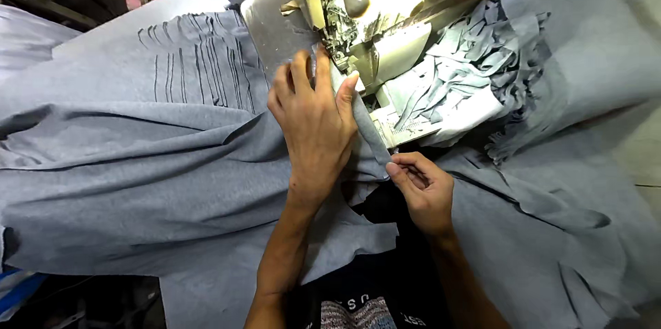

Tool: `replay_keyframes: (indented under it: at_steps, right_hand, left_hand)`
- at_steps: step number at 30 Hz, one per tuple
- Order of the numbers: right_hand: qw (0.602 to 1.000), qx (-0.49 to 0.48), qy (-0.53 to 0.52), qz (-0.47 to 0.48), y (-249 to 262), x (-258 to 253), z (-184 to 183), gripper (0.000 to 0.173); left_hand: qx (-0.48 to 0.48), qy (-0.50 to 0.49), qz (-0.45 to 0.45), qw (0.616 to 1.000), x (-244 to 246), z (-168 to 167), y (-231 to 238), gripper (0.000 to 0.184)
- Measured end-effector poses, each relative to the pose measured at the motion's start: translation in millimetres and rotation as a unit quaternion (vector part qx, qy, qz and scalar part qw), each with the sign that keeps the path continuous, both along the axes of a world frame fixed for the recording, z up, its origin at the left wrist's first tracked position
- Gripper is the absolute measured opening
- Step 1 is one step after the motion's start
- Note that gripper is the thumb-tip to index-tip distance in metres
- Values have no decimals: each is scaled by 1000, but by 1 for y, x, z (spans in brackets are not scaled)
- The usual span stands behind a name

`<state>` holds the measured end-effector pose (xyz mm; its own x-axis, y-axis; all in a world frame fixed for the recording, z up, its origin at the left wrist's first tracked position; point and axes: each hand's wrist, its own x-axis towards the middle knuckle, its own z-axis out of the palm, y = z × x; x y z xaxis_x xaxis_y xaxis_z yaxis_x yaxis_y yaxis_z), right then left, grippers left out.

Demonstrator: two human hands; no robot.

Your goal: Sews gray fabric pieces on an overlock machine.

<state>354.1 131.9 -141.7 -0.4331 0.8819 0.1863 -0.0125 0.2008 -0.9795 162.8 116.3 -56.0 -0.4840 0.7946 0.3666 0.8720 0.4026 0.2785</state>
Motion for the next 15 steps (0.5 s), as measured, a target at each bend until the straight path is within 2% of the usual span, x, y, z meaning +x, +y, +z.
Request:
replay_keyframes:
  at_steps: [3,6,9,15]
  right_hand:
    - [1000,5,-1,3,0,2,0,12]
    - [1000,4,-9,0,-1,4,-1,11]
    - [1000,1,-3,-3,-2,4,-4,11]
    - [1000,0,-5,-7,-4,4,-4,11]
  left_hand:
    - [17,-18,4,1000,4,7,-15,60]
    - [7,-10,-24,1000,17,-5,-29,65]
    - [1,-1,-35,999,23,-19,-29,69]
    - [-4,6,-21,1000,23,-20,-20,67]
